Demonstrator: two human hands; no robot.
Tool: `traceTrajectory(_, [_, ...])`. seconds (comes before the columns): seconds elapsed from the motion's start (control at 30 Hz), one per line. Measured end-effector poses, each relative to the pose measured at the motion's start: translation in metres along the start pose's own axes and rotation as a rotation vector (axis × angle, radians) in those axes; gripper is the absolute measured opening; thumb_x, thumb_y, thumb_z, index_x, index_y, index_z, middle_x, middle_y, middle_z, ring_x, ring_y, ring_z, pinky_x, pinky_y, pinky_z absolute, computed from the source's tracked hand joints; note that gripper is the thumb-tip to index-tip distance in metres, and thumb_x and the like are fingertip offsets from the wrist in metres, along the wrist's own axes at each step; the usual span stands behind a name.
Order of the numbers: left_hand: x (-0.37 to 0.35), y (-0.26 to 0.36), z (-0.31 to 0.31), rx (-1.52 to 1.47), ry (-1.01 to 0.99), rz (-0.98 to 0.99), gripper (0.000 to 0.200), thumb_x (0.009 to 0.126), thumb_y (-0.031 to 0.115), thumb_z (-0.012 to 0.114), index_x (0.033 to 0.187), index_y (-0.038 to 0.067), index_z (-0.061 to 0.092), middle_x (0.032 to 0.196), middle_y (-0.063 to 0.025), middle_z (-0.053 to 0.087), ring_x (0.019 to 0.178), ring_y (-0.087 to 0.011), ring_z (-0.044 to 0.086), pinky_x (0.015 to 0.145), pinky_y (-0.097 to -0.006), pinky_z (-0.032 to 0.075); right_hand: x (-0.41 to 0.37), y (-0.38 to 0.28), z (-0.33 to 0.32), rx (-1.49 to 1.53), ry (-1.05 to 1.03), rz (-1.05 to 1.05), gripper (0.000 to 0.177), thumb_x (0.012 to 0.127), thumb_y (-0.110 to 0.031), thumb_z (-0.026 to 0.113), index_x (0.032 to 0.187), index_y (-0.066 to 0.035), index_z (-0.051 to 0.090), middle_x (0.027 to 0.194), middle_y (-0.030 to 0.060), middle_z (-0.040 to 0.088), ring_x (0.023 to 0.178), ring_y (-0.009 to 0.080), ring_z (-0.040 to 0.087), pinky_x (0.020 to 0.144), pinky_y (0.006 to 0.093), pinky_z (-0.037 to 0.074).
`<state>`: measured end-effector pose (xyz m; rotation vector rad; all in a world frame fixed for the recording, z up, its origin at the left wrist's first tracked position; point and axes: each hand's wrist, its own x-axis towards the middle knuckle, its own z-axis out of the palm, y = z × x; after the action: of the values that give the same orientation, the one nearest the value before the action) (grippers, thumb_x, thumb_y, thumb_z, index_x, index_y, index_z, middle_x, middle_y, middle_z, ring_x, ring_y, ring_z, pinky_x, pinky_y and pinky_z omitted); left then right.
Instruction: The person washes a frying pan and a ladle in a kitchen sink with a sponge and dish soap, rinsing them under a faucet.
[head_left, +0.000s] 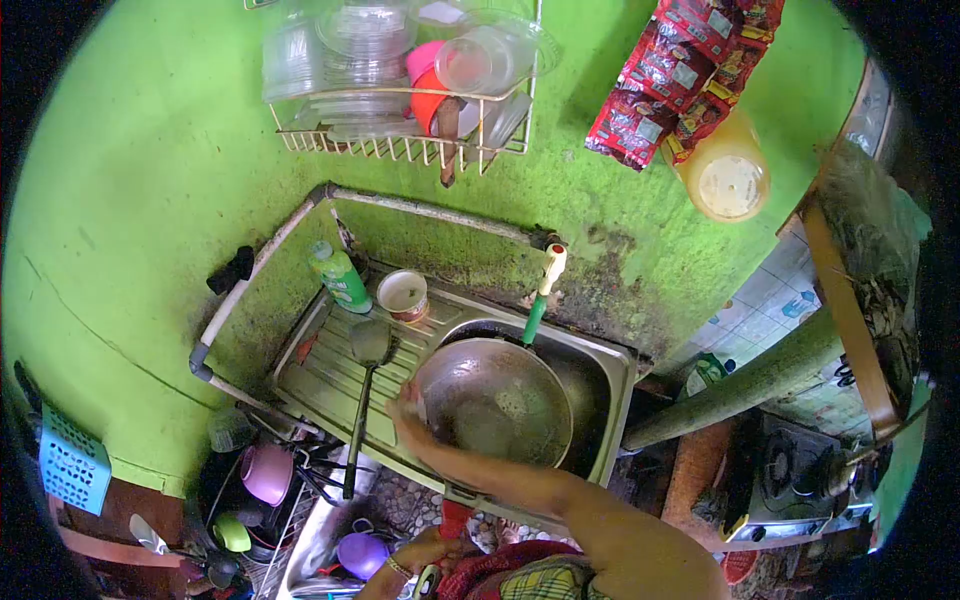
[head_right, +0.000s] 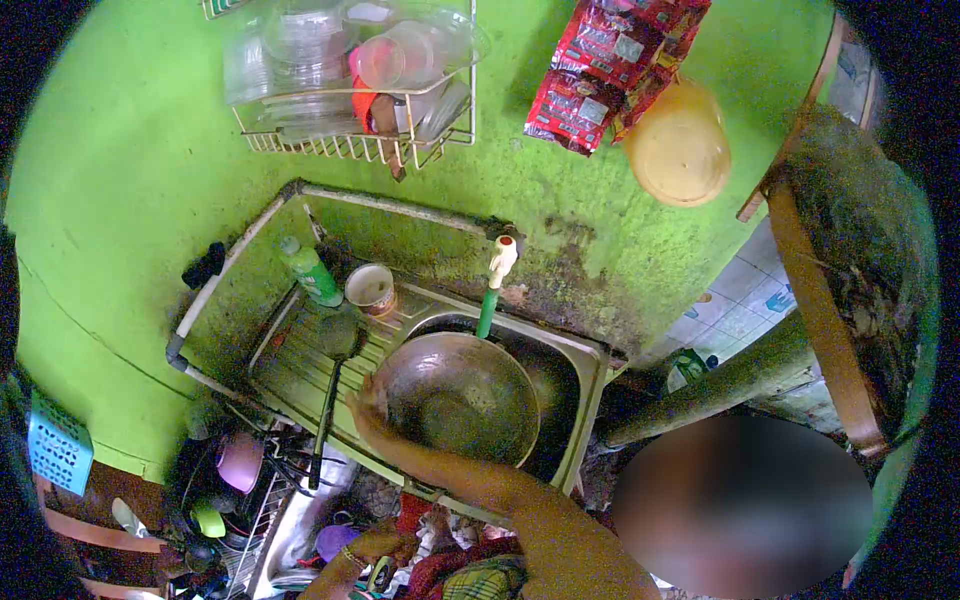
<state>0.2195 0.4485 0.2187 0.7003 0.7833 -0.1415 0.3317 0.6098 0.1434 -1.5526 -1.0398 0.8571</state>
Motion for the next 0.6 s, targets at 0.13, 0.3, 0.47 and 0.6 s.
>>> traceTrajectory(0.13, [0.014, -0.021, -0.016, 0.111, -0.041, -0.018, 0.018, 0.073, 0.016, 0.055, 0.063, 0.01, 0.041, 0.049, 0.002, 0.039, 0.039, -0.0085, 0.037, 0.035, -0.0224, 0.03, -0.092, -0.06, -0.071, 0.088, -0.369, 0.075, 0.06, 0.08, -0.042, 0.03, 0.122, -0.001, 0.016, 0.128, 0.0145, 0.016, 0.12, 0.0257, 0.011, 0.098, 0.0341, 0.009])
traceTrajectory(0.3, [-0.003, 0.009, 0.008, 0.185, 0.142, -0.013, 0.014, 0.072, 0.012, 0.053, 0.064, 0.009, 0.042, 0.049, 0.0019, 0.039, 0.039, -0.0088, 0.037, 0.036, -0.0228, 0.031, -0.107, -0.036, -0.156, 0.138, -0.978, 0.289, 0.064, 0.081, -0.049, 0.02, 0.128, -0.007, 0.008, 0.133, 0.0093, 0.004, 0.123, 0.0206, 0.002, 0.099, 0.0308, 0.005])
traceTrajectory(0.47, [0.019, -0.022, -0.016, 0.05, 0.004, -0.052, 0.009, 0.072, 0.01, 0.052, 0.068, 0.008, 0.043, 0.049, 0.0015, 0.039, 0.039, -0.0094, 0.038, 0.036, -0.0233, 0.032, -0.103, 0.001, -0.123, 0.366, -1.082, 0.284, 0.065, 0.082, -0.05, 0.019, 0.128, -0.006, 0.007, 0.133, 0.0091, 0.004, 0.122, 0.0195, 0.003, 0.099, 0.0305, 0.006])
traceTrajectory(0.6, [-0.004, 0.009, 0.015, 0.103, 0.16, -0.054, 0.009, 0.073, 0.009, 0.051, 0.068, 0.009, 0.043, 0.048, 0.0012, 0.038, 0.038, -0.0096, 0.037, 0.035, -0.0232, 0.031, -0.049, 0.035, -0.052, 0.537, -0.708, 0.202, 0.065, 0.082, -0.05, 0.019, 0.127, -0.005, 0.007, 0.133, 0.009, 0.005, 0.122, 0.0189, 0.004, 0.099, 0.0304, 0.006])
